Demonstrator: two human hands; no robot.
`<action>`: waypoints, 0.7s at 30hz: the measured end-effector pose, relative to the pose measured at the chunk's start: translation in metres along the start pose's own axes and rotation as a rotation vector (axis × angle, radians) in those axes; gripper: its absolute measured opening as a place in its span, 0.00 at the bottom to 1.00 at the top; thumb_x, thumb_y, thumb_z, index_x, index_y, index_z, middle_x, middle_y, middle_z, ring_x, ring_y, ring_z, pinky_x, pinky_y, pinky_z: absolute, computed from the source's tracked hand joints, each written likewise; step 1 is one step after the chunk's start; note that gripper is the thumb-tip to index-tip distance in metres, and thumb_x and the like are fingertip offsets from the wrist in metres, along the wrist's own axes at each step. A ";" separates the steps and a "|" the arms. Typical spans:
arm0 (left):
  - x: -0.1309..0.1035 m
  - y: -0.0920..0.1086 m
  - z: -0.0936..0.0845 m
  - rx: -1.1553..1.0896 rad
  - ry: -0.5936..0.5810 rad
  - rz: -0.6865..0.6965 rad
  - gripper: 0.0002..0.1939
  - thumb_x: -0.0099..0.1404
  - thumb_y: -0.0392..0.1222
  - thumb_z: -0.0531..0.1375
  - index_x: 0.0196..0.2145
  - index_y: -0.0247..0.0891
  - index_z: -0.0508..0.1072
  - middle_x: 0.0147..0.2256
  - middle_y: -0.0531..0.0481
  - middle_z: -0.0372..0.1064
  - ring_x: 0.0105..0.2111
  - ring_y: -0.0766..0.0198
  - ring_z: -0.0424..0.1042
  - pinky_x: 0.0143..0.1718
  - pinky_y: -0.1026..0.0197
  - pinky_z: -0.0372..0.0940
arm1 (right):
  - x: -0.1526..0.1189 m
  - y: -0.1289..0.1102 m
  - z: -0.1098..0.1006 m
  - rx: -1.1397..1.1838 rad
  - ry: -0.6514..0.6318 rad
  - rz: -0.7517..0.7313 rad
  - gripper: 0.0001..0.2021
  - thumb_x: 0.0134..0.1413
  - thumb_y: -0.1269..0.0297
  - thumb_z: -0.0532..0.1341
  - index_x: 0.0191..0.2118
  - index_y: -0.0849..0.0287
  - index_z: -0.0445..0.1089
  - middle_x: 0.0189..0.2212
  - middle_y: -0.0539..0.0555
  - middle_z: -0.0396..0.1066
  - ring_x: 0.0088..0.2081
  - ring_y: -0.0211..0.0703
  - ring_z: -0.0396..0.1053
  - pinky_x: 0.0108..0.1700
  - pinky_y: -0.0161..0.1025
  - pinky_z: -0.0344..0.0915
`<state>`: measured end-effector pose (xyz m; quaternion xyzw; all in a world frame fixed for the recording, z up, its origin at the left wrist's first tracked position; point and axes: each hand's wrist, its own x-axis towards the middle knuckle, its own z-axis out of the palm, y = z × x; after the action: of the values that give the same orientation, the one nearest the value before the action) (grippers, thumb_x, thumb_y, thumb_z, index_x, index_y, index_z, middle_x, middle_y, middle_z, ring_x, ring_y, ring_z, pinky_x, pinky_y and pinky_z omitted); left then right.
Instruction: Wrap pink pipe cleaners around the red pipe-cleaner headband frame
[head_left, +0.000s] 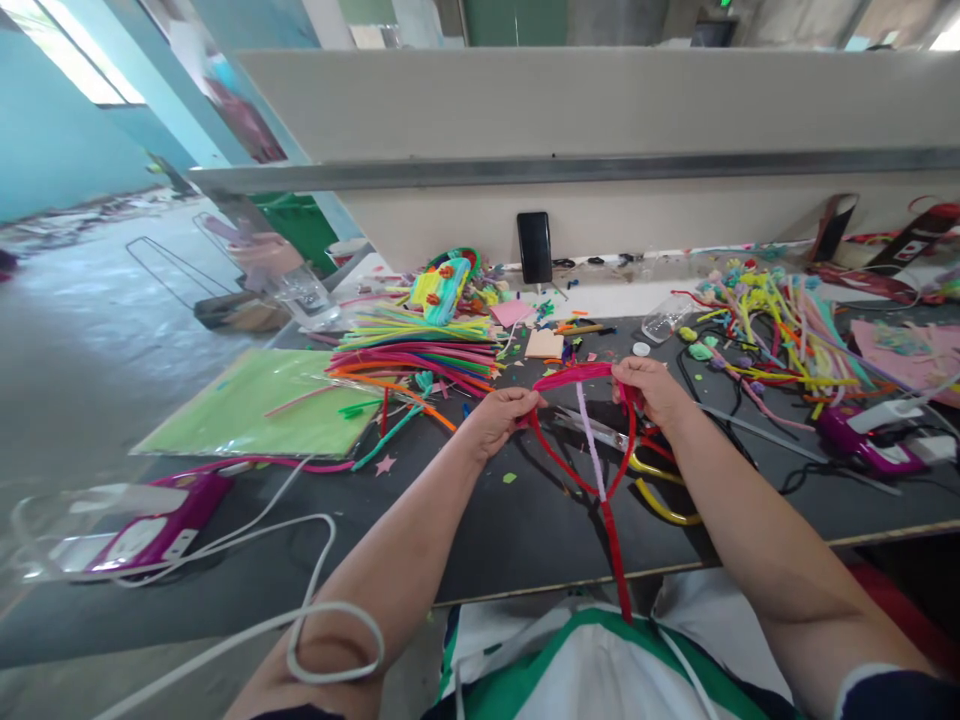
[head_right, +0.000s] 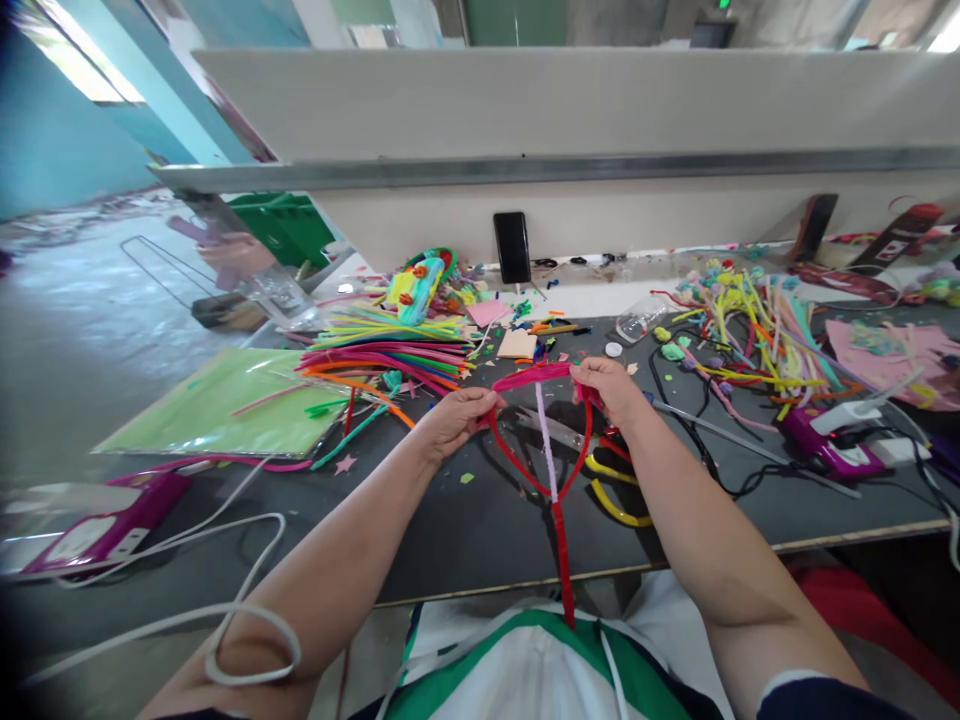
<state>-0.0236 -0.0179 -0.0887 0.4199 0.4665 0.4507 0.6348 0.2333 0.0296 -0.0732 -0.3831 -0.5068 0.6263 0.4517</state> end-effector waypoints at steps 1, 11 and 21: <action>0.000 0.000 0.000 0.029 0.015 0.014 0.15 0.49 0.47 0.69 0.28 0.31 0.76 0.23 0.50 0.68 0.22 0.71 0.64 0.25 0.68 0.59 | 0.000 0.001 0.000 -0.020 0.009 -0.008 0.16 0.40 0.55 0.69 0.20 0.60 0.65 0.12 0.48 0.66 0.16 0.36 0.64 0.21 0.33 0.59; -0.002 0.010 -0.001 0.324 -0.068 0.155 0.18 0.57 0.53 0.62 0.33 0.33 0.77 0.23 0.52 0.68 0.21 0.73 0.59 0.25 0.68 0.52 | -0.005 -0.015 0.003 -0.297 -0.071 -0.085 0.13 0.47 0.54 0.65 0.26 0.59 0.71 0.22 0.50 0.73 0.26 0.38 0.69 0.32 0.35 0.64; -0.001 0.036 0.021 0.416 -0.192 0.201 0.23 0.55 0.52 0.64 0.44 0.33 0.74 0.31 0.49 0.71 0.29 0.67 0.66 0.32 0.65 0.58 | -0.003 -0.028 0.020 -0.473 -0.114 -0.078 0.13 0.42 0.54 0.67 0.22 0.61 0.73 0.16 0.49 0.70 0.22 0.36 0.66 0.30 0.35 0.61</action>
<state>-0.0095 -0.0127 -0.0494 0.6268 0.4425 0.3640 0.5280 0.2207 0.0235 -0.0418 -0.4222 -0.6785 0.4930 0.3440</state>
